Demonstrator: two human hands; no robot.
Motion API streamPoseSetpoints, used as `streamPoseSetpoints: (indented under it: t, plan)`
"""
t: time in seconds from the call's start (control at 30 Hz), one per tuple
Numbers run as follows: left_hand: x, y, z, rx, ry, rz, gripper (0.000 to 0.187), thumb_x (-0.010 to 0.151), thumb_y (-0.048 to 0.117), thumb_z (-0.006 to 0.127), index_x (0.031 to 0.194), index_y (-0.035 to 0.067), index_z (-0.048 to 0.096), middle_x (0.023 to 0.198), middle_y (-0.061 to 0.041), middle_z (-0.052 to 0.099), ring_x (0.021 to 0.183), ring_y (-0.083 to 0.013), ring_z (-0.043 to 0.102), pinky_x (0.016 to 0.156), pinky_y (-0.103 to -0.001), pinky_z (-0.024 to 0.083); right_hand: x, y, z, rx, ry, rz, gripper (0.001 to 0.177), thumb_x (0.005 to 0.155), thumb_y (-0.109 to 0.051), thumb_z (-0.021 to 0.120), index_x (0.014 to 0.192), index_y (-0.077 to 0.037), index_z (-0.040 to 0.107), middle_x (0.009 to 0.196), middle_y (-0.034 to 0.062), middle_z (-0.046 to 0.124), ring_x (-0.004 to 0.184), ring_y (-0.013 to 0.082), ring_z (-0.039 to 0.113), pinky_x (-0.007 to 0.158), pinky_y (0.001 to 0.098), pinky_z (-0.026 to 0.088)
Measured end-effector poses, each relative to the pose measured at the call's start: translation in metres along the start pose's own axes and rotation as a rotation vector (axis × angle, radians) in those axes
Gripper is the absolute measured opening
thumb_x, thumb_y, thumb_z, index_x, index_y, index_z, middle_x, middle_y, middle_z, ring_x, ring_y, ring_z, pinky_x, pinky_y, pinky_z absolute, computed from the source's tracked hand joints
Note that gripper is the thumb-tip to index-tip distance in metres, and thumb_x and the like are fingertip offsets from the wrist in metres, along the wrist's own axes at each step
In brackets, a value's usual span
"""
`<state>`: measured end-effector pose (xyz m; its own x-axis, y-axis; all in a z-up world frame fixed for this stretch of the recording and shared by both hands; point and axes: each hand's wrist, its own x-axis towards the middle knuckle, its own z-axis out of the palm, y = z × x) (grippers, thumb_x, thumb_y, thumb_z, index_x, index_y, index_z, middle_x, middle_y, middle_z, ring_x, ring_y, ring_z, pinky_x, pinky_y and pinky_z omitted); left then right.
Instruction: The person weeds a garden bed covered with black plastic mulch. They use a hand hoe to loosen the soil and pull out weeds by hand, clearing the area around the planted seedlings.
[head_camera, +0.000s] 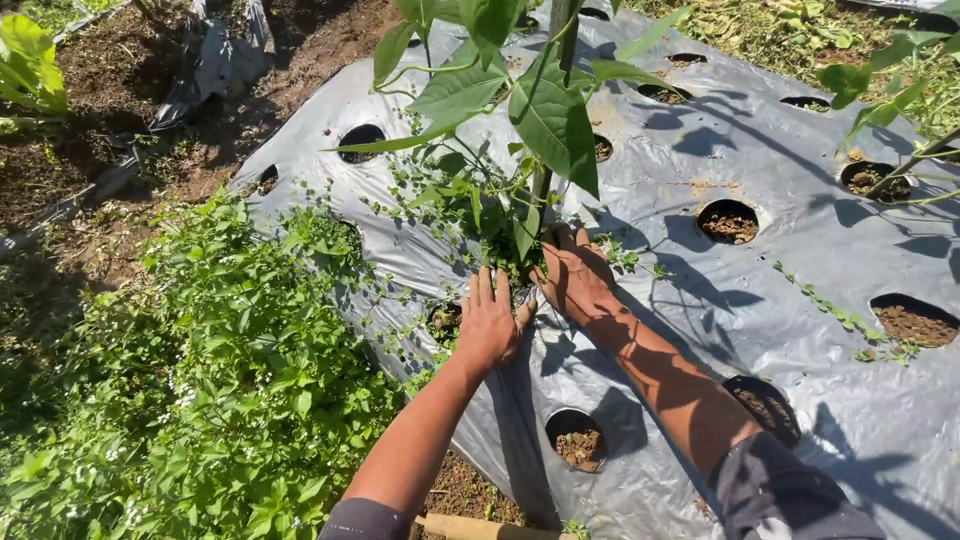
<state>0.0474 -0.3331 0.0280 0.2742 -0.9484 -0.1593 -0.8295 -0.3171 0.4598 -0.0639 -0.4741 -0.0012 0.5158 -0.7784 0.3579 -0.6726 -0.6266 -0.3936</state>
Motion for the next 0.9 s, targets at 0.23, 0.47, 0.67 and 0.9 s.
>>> streamPoseSetpoints:
  t: [0.23,0.47,0.67,0.9]
  plan:
    - [-0.004,0.008,-0.009,0.012,-0.018,-0.013,0.082,0.103,0.060,0.028,0.160,0.001,0.022,0.163,-0.033,0.015,0.153,-0.0480,0.015,0.120,-0.062,0.023,-0.006,0.039,0.056,0.155,0.024,-0.052,0.076,0.093,-0.064,0.058,0.147,-0.011,0.047,0.150,0.0145,0.046,0.134,0.0278,0.044,0.105,0.0366,0.027]
    - [0.000,0.005,-0.009,0.051,-0.052,0.003,0.080,0.103,0.058,0.028,0.161,0.004,0.020,0.165,-0.032,0.012,0.154,-0.0459,0.014,0.120,-0.061,0.023,-0.002,0.072,0.108,0.345,0.060,-0.123,0.082,0.093,-0.065,0.057,0.152,-0.010,0.040,0.158,0.0131,0.039,0.144,0.0262,0.033,0.117,0.0343,0.013]
    - [0.002,0.003,-0.008,0.075,-0.062,0.006,0.080,0.104,0.057,0.028,0.163,0.005,0.014,0.164,-0.033,0.012,0.153,-0.0460,0.014,0.119,-0.061,0.024,0.012,0.095,0.157,0.503,0.085,-0.191,0.088,0.093,-0.066,0.056,0.157,-0.010,0.034,0.164,0.0120,0.032,0.153,0.0250,0.024,0.127,0.0326,0.001]
    - [0.005,-0.003,-0.001,0.064,-0.084,0.011,0.078,0.105,0.053,0.029,0.162,0.003,0.016,0.162,-0.036,0.015,0.153,-0.0481,0.014,0.119,-0.063,0.023,0.016,0.034,0.031,-0.218,-0.191,-0.204,0.043,0.088,-0.074,0.042,0.074,-0.033,0.046,0.064,-0.0076,0.063,0.080,0.0213,0.072,0.069,0.0433,0.053]
